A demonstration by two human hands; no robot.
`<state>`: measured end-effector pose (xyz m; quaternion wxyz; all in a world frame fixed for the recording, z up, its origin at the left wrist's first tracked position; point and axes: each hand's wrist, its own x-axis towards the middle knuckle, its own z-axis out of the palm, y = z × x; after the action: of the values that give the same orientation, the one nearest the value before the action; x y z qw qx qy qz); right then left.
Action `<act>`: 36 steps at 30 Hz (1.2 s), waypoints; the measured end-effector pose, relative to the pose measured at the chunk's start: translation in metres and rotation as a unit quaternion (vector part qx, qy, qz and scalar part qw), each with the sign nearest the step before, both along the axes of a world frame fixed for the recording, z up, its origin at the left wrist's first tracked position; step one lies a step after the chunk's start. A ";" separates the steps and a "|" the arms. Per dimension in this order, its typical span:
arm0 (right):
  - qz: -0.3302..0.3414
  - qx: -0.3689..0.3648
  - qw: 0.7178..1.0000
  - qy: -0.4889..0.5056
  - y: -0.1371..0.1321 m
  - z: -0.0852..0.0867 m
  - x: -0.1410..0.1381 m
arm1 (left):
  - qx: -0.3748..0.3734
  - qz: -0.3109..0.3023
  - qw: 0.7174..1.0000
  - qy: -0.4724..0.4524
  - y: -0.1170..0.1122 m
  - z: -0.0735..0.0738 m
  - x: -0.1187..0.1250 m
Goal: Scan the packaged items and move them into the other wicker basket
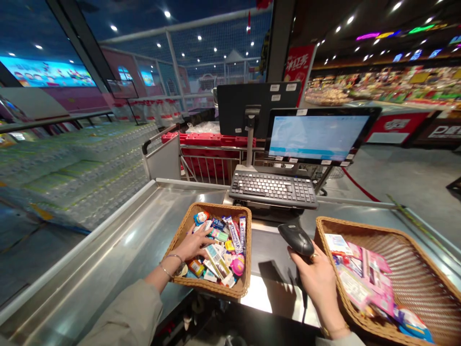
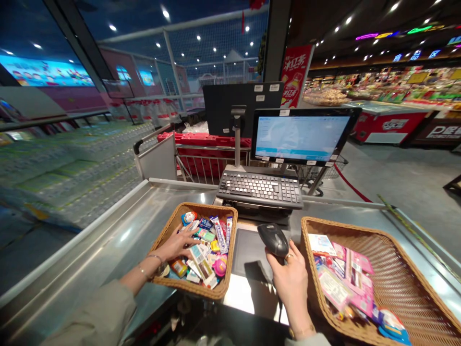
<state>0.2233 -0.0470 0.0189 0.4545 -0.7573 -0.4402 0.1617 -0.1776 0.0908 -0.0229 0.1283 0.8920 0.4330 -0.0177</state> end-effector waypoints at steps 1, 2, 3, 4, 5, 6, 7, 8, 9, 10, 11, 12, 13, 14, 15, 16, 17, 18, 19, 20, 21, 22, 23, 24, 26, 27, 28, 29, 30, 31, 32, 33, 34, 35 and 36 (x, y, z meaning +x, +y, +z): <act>-0.004 -0.004 1.000 0.001 0.000 0.001 -0.001 | -0.008 0.000 1.000 0.001 0.000 0.001 0.001; -0.004 -0.006 1.000 0.003 0.001 0.001 -0.002 | -0.018 0.002 1.000 0.004 0.001 0.001 0.001; -0.003 -0.004 1.000 0.006 0.001 0.002 -0.003 | -0.026 0.004 1.000 0.007 0.002 0.002 0.002; -0.001 -0.001 1.000 0.009 0.002 0.003 -0.004 | -0.031 0.005 0.999 0.008 0.002 0.002 0.002; 0.002 0.003 1.000 0.013 0.002 0.004 -0.005 | -0.030 0.003 1.000 0.006 0.003 0.001 0.002; 0.004 0.007 1.000 0.015 0.002 0.004 -0.005 | -0.024 -0.002 1.000 0.000 0.003 0.001 0.002; 0.004 0.010 1.000 0.017 0.002 0.005 -0.005 | -0.014 -0.011 1.000 -0.008 0.003 0.000 0.002; 0.004 0.011 1.000 0.018 0.002 0.005 -0.005 | 0.000 -0.023 1.000 -0.017 0.003 -0.001 0.001; 0.004 0.011 1.000 0.017 0.002 0.005 -0.004 | 0.014 -0.036 0.999 -0.024 0.002 -0.001 0.000; 0.004 0.010 1.000 0.016 0.003 0.005 -0.003 | 0.028 -0.050 0.998 -0.028 0.002 -0.001 -0.001; 0.004 0.010 1.000 0.015 0.003 0.005 -0.002 | 0.042 -0.063 0.997 -0.030 0.001 -0.001 -0.002; 0.006 0.010 1.000 0.015 0.003 0.004 -0.001 | 0.055 -0.077 0.995 -0.029 0.001 0.000 -0.002; 0.009 0.011 1.000 0.015 0.003 0.004 0.000 | 0.068 -0.091 0.993 -0.028 0.000 0.001 -0.003; 0.010 0.012 1.000 0.016 0.003 0.004 0.000 | 0.081 -0.103 0.991 -0.028 -0.001 0.002 -0.004; 0.011 0.013 1.000 0.016 0.003 0.004 0.000 | 0.093 -0.112 0.989 -0.030 -0.002 0.003 -0.005; 0.014 0.013 1.000 0.017 0.004 0.003 0.000 | 0.102 -0.119 0.987 -0.032 -0.002 0.004 -0.005; 0.016 0.012 1.000 0.018 0.004 0.003 0.000 | 0.106 -0.124 0.986 -0.033 -0.003 0.005 -0.006; 0.018 0.012 1.000 0.020 0.004 0.003 0.000 | 0.104 -0.126 0.986 -0.032 -0.003 0.005 -0.007; 0.019 0.012 1.000 0.021 0.004 0.002 0.000 | 0.097 -0.124 0.987 -0.027 -0.003 0.006 -0.007; 0.020 0.012 0.999 0.023 0.004 0.002 0.000 | 0.085 -0.120 0.989 -0.019 -0.003 0.007 -0.007; 0.019 0.013 0.999 0.025 0.004 0.001 0.000 | 0.070 -0.113 0.991 -0.009 -0.003 0.007 -0.007; 0.017 0.013 0.999 0.026 0.004 0.001 0.000 | 0.054 -0.104 0.993 -0.001 -0.003 0.008 -0.007; 0.015 0.014 0.999 0.026 0.003 0.001 0.001 | 0.040 -0.095 0.995 0.005 -0.003 0.008 -0.007; 0.013 0.013 1.000 0.025 0.003 0.000 0.001 | 0.027 -0.086 0.996 0.008 -0.003 0.008 -0.007; 0.010 0.012 1.000 0.023 0.002 0.001 0.001 | 0.007 -0.071 0.997 0.011 -0.002 0.009 -0.006; 0.008 0.011 1.000 0.022 0.001 0.002 0.001 | 0.000 -0.065 0.998 0.011 -0.002 0.009 -0.007; 0.007 0.010 1.000 0.022 0.001 0.002 0.001 | -0.005 -0.060 0.998 0.009 -0.003 0.008 -0.007; 0.006 0.009 1.000 0.022 0.000 0.003 0.001 | -0.009 -0.056 0.998 0.004 -0.003 0.008 -0.008; 0.005 0.008 1.000 0.022 0.000 0.004 0.001 | -0.011 -0.052 0.999 -0.001 -0.004 0.008 -0.009; 0.005 0.008 1.000 0.021 -0.001 0.004 0.002 | -0.012 -0.046 0.999 -0.005 -0.006 0.008 -0.010; 0.006 0.009 1.000 0.022 -0.001 0.005 0.002 | -0.013 -0.039 0.999 -0.007 -0.007 0.008 -0.011; 0.007 0.010 1.000 0.022 -0.001 0.005 0.002 | -0.012 -0.034 0.999 -0.008 -0.009 0.008 -0.011; 0.007 0.011 1.000 0.023 -0.001 0.006 0.003 | -0.010 -0.031 0.999 -0.006 -0.010 0.008 -0.012; 0.006 0.013 1.000 0.023 -0.001 0.006 0.003 | -0.006 -0.033 0.999 -0.004 -0.011 0.009 -0.012; 0.006 0.015 1.000 0.022 -0.001 0.007 0.004 | -0.001 -0.037 0.999 -0.002 -0.012 0.010 -0.013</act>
<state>0.2269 -0.0480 0.0257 0.4749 -0.7436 -0.4371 0.1747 -0.1906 0.0790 -0.0130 0.1293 0.9075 0.3990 -0.0212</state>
